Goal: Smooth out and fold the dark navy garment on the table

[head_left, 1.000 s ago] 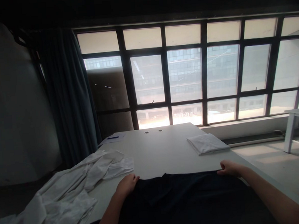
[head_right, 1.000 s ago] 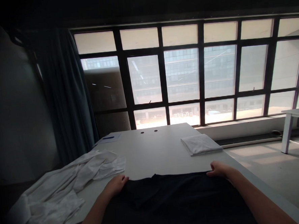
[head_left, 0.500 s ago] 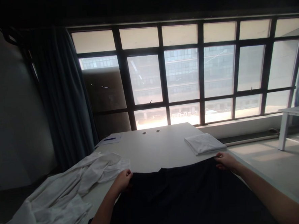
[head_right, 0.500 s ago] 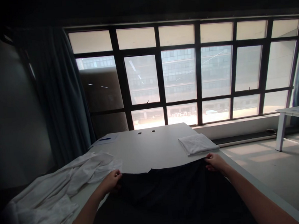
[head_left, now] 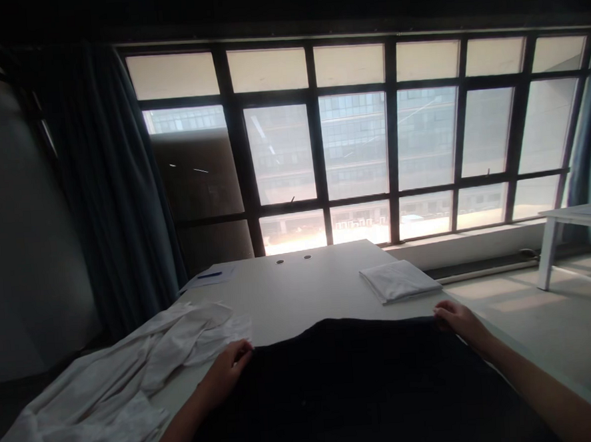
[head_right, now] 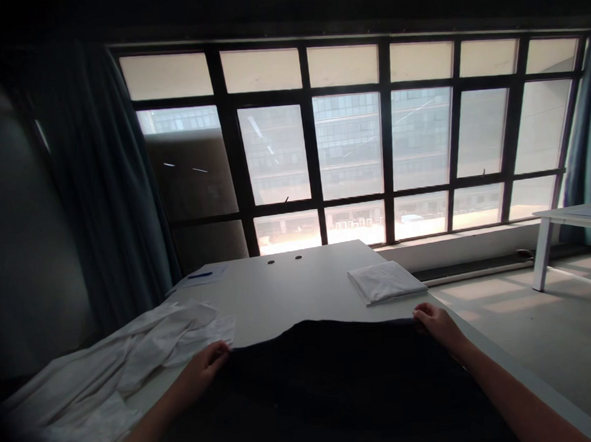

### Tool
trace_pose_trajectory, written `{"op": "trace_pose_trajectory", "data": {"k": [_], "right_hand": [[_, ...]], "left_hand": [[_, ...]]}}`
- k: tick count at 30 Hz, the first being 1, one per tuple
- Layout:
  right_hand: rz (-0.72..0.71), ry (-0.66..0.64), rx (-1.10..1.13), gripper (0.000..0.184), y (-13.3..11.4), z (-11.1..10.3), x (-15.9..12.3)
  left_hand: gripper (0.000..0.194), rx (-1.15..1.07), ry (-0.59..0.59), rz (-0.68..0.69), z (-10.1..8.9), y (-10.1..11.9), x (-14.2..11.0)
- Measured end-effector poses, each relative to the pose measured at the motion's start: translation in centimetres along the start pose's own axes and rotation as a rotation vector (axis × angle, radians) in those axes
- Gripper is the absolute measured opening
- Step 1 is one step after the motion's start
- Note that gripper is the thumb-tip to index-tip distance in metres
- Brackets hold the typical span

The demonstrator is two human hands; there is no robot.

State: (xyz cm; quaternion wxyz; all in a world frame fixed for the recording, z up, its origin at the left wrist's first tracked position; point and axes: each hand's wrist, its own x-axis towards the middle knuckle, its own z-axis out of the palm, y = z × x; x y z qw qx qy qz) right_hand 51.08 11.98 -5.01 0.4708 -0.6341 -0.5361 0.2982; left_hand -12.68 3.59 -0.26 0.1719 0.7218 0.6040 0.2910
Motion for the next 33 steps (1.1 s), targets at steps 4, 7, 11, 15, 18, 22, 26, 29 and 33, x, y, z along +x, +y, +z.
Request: {"op": "trace_pose_trajectory", "data": {"k": [4, 7, 11, 15, 18, 22, 26, 29, 33], "right_hand": [[-0.177, -0.052, -0.158, 0.031, 3.0, -0.6, -1.5], [-0.224, -0.008, -0.228, 0.029, 4.2, -0.4, -2.5], [-0.271, -0.039, -0.331, 0.02, 4.5, 0.3, -3.3], [-0.343, -0.041, -0.398, 0.02, 4.4, 0.6, -3.6], [-0.421, -0.061, -0.4, 0.021, 4.5, 0.6, -3.8], [-0.473, -0.066, -0.385, 0.021, 4.3, 0.5, -4.0], [-0.513, -0.038, -0.39, 0.022, 3.5, 0.4, -4.1], [-0.533, 0.0, -0.397, 0.023, 3.0, 0.1, -4.1], [-0.488, -0.044, -0.414, 0.024, 3.2, -0.1, -4.1]], "left_hand": [[0.022, 0.112, -0.067, 0.077, 0.4, -1.2, -1.9], [0.014, 0.267, -0.094, 0.083, 1.0, -1.4, -2.6], [0.018, 0.502, -0.039, 0.068, 2.0, 0.5, -2.9], [0.032, 0.58, 0.074, 0.146, 3.8, 2.6, -3.1], [0.038, 0.532, 0.06, 0.263, 5.4, 2.7, -3.1], [0.036, 0.378, 0.001, 0.267, 6.3, 1.8, -2.8], [0.024, 0.298, 0.025, 0.218, 5.8, 1.8, -2.6], [0.022, 0.29, 0.089, 0.218, 5.5, 2.1, -2.7], [0.023, 0.299, 0.085, 0.235, 5.6, 1.8, -2.8]]}}
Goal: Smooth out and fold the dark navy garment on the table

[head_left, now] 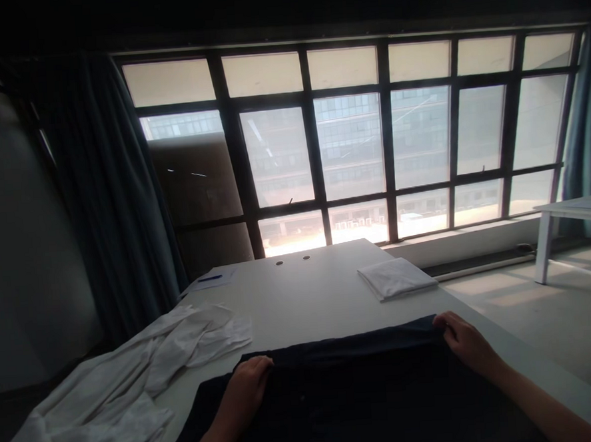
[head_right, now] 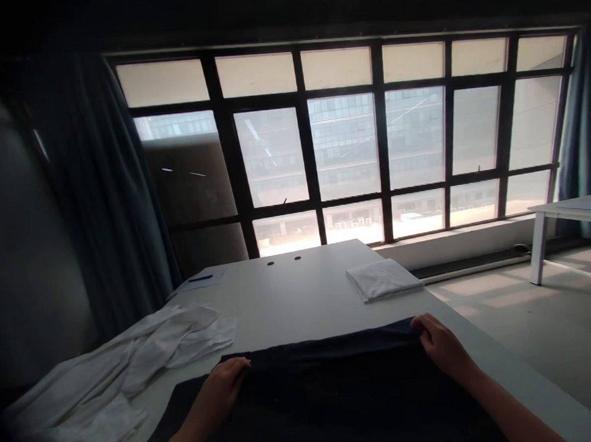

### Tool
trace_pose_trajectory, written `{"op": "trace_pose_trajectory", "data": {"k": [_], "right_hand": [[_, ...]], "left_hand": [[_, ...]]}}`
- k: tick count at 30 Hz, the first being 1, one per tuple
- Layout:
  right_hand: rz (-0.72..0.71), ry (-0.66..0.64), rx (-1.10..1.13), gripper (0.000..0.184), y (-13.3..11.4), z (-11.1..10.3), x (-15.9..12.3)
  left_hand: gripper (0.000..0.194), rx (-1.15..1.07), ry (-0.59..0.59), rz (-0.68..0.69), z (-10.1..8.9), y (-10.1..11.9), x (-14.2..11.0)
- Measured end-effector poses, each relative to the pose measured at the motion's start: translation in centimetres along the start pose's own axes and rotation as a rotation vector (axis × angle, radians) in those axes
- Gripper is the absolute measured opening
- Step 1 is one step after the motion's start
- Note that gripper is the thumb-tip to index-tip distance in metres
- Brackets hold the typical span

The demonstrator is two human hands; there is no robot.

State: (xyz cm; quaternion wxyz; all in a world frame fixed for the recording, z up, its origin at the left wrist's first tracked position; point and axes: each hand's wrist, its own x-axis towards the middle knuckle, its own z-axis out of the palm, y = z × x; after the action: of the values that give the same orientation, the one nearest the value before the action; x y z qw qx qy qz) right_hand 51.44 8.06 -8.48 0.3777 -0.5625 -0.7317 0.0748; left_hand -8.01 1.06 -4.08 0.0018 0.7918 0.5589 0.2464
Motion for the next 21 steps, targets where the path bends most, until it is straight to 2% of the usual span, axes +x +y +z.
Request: {"op": "trace_pose_trajectory", "data": {"k": [4, 7, 10, 13, 15, 18, 21], "right_hand": [[0.046, -0.171, -0.032, 0.025, 0.5, 0.8, -0.3], [0.062, -0.197, -0.063, 0.028, 0.7, 1.2, -0.4], [0.047, -0.193, -0.05, 0.027, 0.6, 1.2, -0.3], [0.034, -0.154, -0.034, 0.026, 0.5, 1.0, -0.2], [0.033, -0.124, -0.038, 0.025, 0.5, 0.9, -0.2], [0.036, -0.13, -0.046, 0.024, 0.7, 1.1, -0.2], [0.035, -0.161, -0.058, 0.023, 0.8, 1.3, -0.3]], "left_hand": [[0.024, 0.054, -0.045, 0.041, -0.3, 0.2, -0.1], [0.019, 0.098, -0.035, 0.126, -1.3, 1.6, 0.0], [0.021, 0.104, -0.044, 0.2, -1.7, 4.0, 0.0], [0.036, 0.074, -0.092, 0.229, -0.5, 6.4, -0.1], [0.051, 0.042, -0.168, 0.243, 0.8, 7.3, -0.2], [0.058, -0.01, -0.245, 0.211, 1.8, 7.3, -0.4], [0.055, -0.047, -0.267, 0.146, 1.6, 6.8, -0.6]]}}
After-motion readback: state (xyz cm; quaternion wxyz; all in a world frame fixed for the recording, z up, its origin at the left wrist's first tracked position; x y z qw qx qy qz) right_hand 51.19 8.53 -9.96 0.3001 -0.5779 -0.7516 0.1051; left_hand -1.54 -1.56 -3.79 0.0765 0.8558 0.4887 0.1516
